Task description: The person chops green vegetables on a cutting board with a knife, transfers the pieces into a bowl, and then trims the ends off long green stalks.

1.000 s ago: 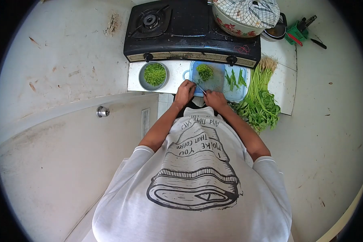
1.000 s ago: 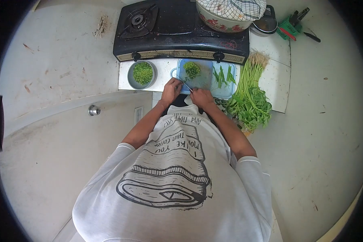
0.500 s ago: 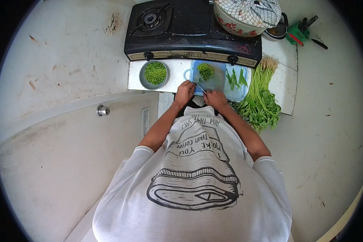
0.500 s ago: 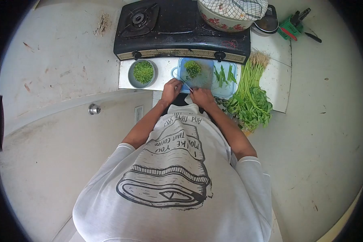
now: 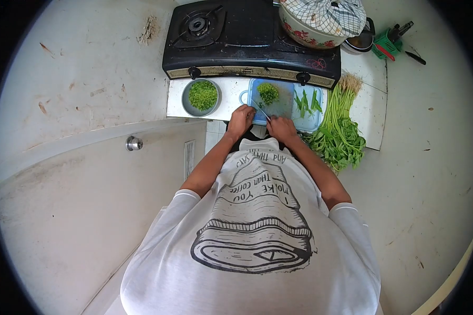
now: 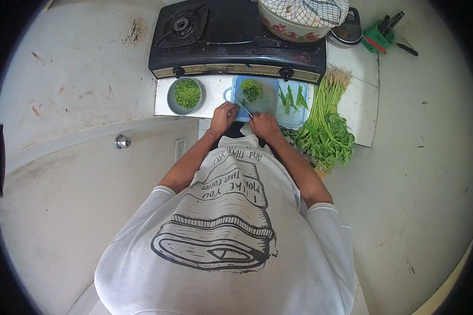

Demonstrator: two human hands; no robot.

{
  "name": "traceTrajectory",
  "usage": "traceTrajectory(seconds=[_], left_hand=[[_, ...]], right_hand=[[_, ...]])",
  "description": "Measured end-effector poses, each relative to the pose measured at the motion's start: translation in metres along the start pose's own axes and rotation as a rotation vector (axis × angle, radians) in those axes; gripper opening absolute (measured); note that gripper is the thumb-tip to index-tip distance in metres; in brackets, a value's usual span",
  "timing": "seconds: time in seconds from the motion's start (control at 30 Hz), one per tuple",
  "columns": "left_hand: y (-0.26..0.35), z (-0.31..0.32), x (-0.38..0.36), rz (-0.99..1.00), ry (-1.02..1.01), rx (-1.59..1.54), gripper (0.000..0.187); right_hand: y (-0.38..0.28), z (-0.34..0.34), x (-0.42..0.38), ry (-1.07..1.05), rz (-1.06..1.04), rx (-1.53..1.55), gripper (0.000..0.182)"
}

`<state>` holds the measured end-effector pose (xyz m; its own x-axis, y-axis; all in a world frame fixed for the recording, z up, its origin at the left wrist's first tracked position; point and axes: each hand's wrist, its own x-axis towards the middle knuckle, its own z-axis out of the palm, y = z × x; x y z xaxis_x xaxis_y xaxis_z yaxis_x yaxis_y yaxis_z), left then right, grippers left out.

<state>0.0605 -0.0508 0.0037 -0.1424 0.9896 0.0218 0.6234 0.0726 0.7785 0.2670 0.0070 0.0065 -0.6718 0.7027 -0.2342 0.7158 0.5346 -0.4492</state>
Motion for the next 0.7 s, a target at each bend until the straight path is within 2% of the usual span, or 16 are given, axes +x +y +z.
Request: traceTrajectory(seconds=[0.37,0.53,0.7], left_hand=[[0.0,0.0,-0.001,-0.015,-0.01,0.017,0.012],[0.009,-0.006,-0.005,0.06,0.029,0.02,0.014],[0.001,-0.006,-0.005,0.103,0.029,0.069,0.014]], right_hand=[[-0.008,0.002,0.002,-0.046,-0.022,-0.01,0.035],[-0.004,0.003,0.007,-0.015,-0.071,-0.027,0.035],[0.009,-0.002,-0.002,-0.04,-0.021,-0.022,0.039]])
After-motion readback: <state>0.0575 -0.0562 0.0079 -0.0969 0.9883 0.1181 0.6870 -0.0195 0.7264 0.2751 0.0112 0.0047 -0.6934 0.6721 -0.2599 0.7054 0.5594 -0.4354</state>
